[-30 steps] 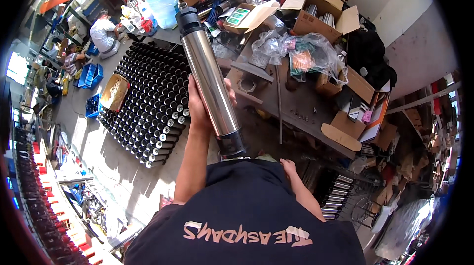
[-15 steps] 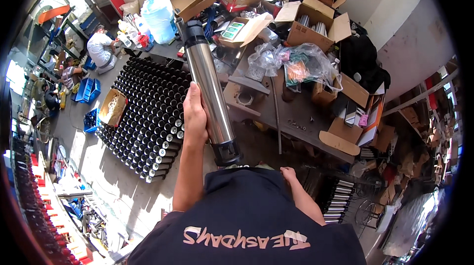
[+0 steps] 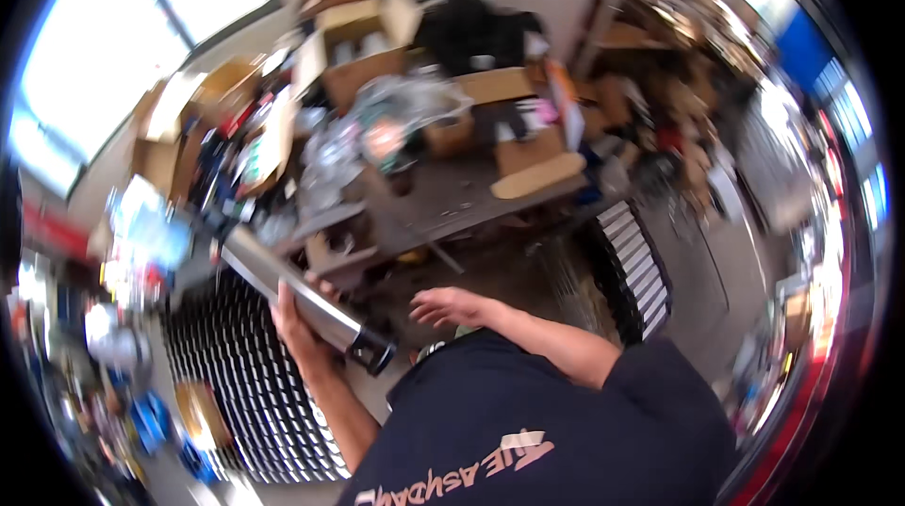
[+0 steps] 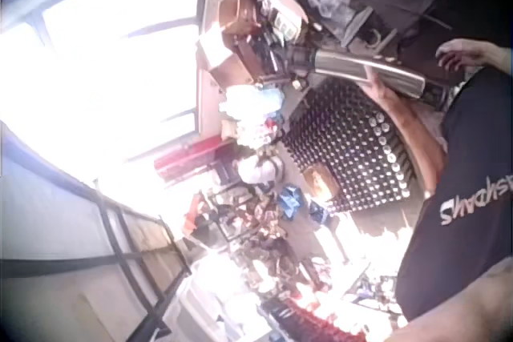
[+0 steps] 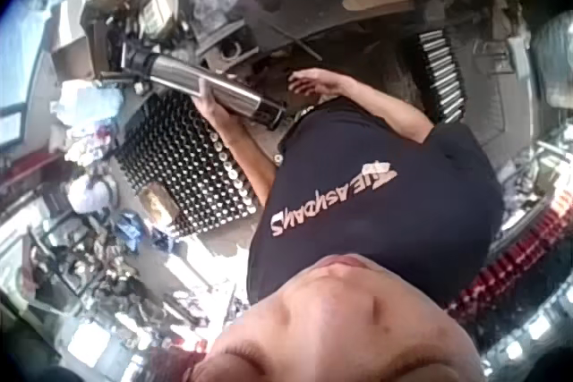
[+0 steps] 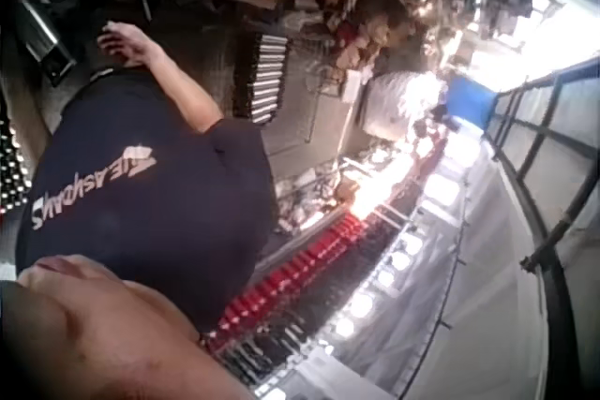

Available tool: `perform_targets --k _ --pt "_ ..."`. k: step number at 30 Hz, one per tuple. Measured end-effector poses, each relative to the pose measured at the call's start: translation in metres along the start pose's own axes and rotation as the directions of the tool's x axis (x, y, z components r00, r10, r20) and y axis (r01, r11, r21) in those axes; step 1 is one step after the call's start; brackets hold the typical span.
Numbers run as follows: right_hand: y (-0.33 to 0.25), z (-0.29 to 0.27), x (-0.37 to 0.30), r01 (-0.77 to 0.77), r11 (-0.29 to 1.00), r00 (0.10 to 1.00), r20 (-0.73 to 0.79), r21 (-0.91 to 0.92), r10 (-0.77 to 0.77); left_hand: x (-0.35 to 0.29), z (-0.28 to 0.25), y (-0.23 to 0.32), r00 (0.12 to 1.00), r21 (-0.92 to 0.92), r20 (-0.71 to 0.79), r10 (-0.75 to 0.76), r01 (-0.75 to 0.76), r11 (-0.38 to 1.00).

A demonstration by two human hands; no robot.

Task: The person assembles metal cylinders by placing them into a specialized press, rotating a handle to secure components, and then placing the finished cylinders into a wire cart.

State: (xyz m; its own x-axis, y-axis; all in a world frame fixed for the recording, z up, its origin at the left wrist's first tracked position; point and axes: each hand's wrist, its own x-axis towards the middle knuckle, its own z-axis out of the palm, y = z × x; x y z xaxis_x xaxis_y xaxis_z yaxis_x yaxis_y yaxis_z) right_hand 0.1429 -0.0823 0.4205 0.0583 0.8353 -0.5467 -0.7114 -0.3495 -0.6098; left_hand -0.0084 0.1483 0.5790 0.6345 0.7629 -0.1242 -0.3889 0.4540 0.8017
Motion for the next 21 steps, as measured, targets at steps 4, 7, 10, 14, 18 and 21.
perform_targets --k 4,7,10,14,18,21 --pt "-0.019 0.070 -0.025 0.072 0.993 0.943 0.317 0.092 -0.098 -0.009 0.037 -0.062 0.978 0.186 0.153 -0.144 0.115 0.976" --pt "-0.003 0.075 -0.077 0.316 0.946 0.942 -0.093 -0.075 -0.323 -0.016 0.066 -0.127 0.956 0.420 0.183 -0.230 0.135 0.898" --pt "0.035 0.019 -0.129 0.283 0.939 0.921 -0.327 0.197 -0.209 -0.012 0.074 -0.214 0.821 0.844 0.404 -0.404 -0.164 0.511" --pt "0.108 -0.073 -0.209 0.298 0.828 0.761 -0.642 0.474 0.094 -0.094 0.175 -0.224 0.403 0.788 0.557 -0.726 0.021 0.615" --pt "0.228 -0.195 -0.281 0.410 0.602 0.705 -0.657 0.686 0.268 -0.119 0.182 -0.300 0.404 0.878 0.432 -0.806 0.016 0.478" --pt "0.301 -0.261 -0.359 0.605 0.538 0.458 -0.810 0.587 0.367 -0.136 0.155 -0.361 0.501 0.964 0.089 -0.861 0.175 0.201"
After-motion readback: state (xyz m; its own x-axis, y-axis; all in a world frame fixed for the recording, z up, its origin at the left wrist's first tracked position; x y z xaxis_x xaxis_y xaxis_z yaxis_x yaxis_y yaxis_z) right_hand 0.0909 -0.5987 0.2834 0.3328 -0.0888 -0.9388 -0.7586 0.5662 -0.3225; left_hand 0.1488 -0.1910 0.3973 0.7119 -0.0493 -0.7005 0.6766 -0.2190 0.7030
